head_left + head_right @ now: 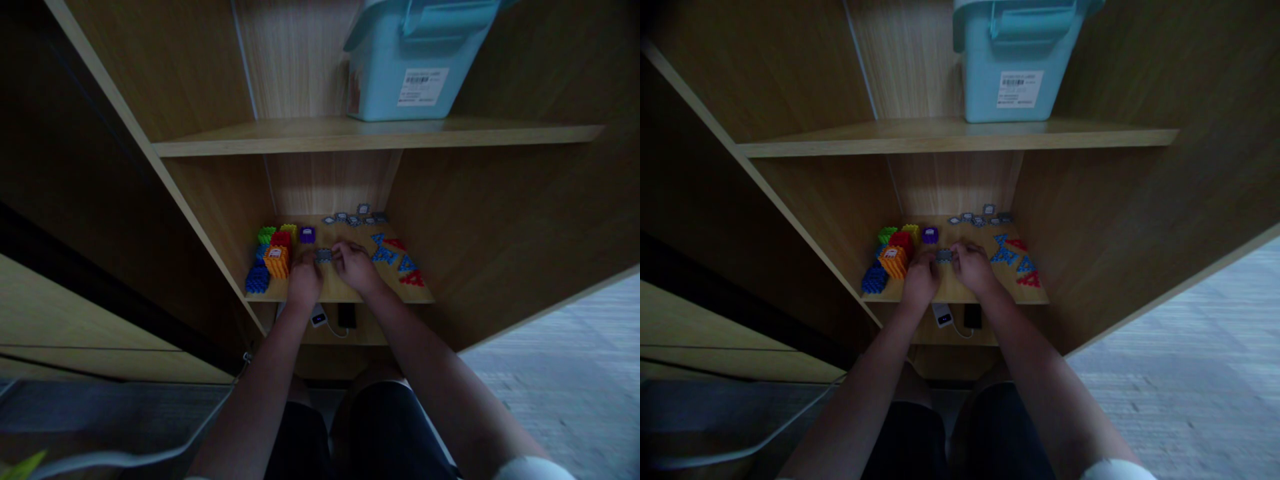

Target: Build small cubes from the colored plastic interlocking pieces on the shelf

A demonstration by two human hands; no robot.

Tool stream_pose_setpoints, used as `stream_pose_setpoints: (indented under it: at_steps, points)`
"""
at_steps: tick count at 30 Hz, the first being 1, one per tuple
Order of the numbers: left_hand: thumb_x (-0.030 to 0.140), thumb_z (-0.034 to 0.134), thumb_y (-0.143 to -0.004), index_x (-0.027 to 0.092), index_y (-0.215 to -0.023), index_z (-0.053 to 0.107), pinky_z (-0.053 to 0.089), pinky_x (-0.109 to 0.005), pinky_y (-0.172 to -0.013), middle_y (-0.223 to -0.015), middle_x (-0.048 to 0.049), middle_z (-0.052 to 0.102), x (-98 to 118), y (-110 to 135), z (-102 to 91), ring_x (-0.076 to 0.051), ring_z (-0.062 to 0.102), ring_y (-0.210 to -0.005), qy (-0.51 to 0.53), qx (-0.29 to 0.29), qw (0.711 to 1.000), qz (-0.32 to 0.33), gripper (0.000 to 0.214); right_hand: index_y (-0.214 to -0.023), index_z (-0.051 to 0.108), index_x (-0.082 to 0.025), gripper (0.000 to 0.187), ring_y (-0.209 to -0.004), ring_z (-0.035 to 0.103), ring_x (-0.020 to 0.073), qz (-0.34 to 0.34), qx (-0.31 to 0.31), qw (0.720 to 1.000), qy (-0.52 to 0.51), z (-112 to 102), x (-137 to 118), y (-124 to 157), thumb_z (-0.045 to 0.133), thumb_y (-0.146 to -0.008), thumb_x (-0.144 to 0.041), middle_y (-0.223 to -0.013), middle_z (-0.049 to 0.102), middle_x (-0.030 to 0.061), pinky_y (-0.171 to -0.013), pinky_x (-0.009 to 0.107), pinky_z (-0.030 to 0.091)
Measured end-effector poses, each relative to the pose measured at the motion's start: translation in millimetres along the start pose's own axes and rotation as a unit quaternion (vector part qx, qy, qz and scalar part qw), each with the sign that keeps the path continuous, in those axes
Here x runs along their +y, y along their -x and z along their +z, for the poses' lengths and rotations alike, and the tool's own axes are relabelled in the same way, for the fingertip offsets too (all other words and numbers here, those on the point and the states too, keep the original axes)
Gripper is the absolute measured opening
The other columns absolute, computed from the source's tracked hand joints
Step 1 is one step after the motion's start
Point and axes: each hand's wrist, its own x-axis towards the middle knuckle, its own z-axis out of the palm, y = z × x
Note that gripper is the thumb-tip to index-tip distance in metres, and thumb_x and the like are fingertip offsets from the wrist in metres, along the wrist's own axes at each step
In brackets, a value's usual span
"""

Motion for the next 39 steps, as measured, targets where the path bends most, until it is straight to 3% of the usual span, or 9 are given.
stream_pose_setpoints:
  at_steps: [10, 15, 18, 20, 24, 28, 33, 39]
  points:
    - [0.003, 0.051, -0.095, 0.013, -0.121, 0.07, 0.058, -0.043, -0.104, -0.117, -0.0159, 0.077, -1.8, 0.9, 2.3, -0.029, 0.073, -0.11, -0.009, 0.011, 1.0, 0.012, 0.034, -0.117, 0.068, -0.02, 0.03, -0.108, 0.068, 0.0282, 0.04, 0.045, 0.998, 0.027, -3.7, -3.0, 1.3, 0.055, -0.092, -0.011, -0.104, 0.08, 0.0094, -0.107, 0.043, 0.045]
    - [0.003, 0.049, -0.095, 0.012, -0.123, 0.07, 0.057, -0.046, -0.106, -0.116, -0.0169, 0.077, -4.9, 1.1, 3.2, -0.031, 0.071, -0.113, -0.007, 0.027, 0.999, 0.028, 0.036, -0.104, 0.068, -0.023, 0.024, -0.101, 0.07, 0.0272, 0.073, 0.146, 0.987, -0.004, -16.2, 0.2, 3.9, 0.049, -0.094, -0.013, -0.102, 0.078, 0.0089, -0.103, 0.042, 0.049]
    - [0.005, 0.05, -0.095, 0.013, -0.119, 0.071, 0.058, -0.047, -0.105, -0.115, -0.0162, 0.077, -5.6, 1.5, 2.9, -0.031, 0.07, -0.111, -0.004, 0.036, 0.999, 0.033, 0.033, -0.102, 0.066, -0.023, 0.026, -0.099, 0.07, 0.0256, 0.105, 0.227, 0.967, -0.038, -30.3, 12.9, 7.9, 0.045, -0.093, -0.012, -0.102, 0.076, 0.0085, -0.097, 0.039, 0.052]
    - [0.005, 0.051, -0.095, 0.013, -0.116, 0.071, 0.059, -0.047, -0.102, -0.114, -0.0155, 0.077, -4.2, 2.0, 1.5, -0.031, 0.07, -0.109, 0.001, 0.043, 0.999, 0.032, 0.031, -0.103, 0.067, -0.023, 0.027, -0.099, 0.071, 0.0252, 0.111, 0.242, 0.963, -0.038, -40.9, 24.2, 12.8, 0.044, -0.093, -0.012, -0.102, 0.075, 0.0084, -0.096, 0.038, 0.053]
    - [0.007, 0.053, -0.095, 0.016, -0.113, 0.071, 0.059, -0.046, -0.101, -0.113, -0.0138, 0.076, -0.5, 3.2, -1.4, -0.03, 0.069, -0.108, 0.009, 0.052, 0.998, 0.034, 0.027, -0.104, 0.07, -0.022, 0.027, -0.101, 0.071, 0.0244, 0.076, 0.136, 0.988, -0.009, -59.5, 38.3, 30.0, 0.047, -0.094, -0.012, -0.107, 0.077, 0.0091, -0.097, 0.037, 0.052]
    - [0.007, 0.053, -0.095, 0.015, -0.112, 0.07, 0.058, -0.046, -0.1, -0.112, -0.0139, 0.076, 0.1, 3.4, -2.1, -0.03, 0.069, -0.107, 0.009, 0.049, 0.998, 0.033, 0.026, -0.107, 0.074, -0.021, 0.02, -0.106, 0.069, 0.0267, 0.068, 0.005, 0.995, 0.072, -69.0, 31.2, 52.5, 0.058, -0.095, -0.02, -0.11, 0.079, 0.0102, -0.099, 0.039, 0.048]
    - [0.007, 0.053, -0.094, 0.017, -0.111, 0.07, 0.057, -0.045, -0.103, -0.111, -0.0124, 0.076, -1.0, 3.3, -2.4, -0.029, 0.069, -0.11, 0.008, 0.05, 0.998, 0.045, 0.026, -0.105, 0.077, -0.026, 0.02, -0.114, 0.066, 0.0313, 0.096, -0.042, 0.986, 0.134, -73.5, 18.5, 65.2, 0.066, -0.099, -0.041, -0.109, 0.08, 0.0083, -0.097, 0.043, 0.04]
    - [0.009, 0.051, -0.096, 0.016, -0.113, 0.07, 0.057, -0.045, -0.103, -0.111, -0.0135, 0.076, -2.1, 4.0, -0.9, -0.029, 0.069, -0.11, 0.013, 0.047, 0.998, 0.039, 0.026, -0.109, 0.078, -0.027, 0.017, -0.115, 0.066, 0.0309, 0.117, -0.083, 0.981, 0.13, -77.0, 21.1, 59.4, 0.07, -0.098, -0.038, -0.107, 0.081, 0.0069, -0.095, 0.041, 0.038]
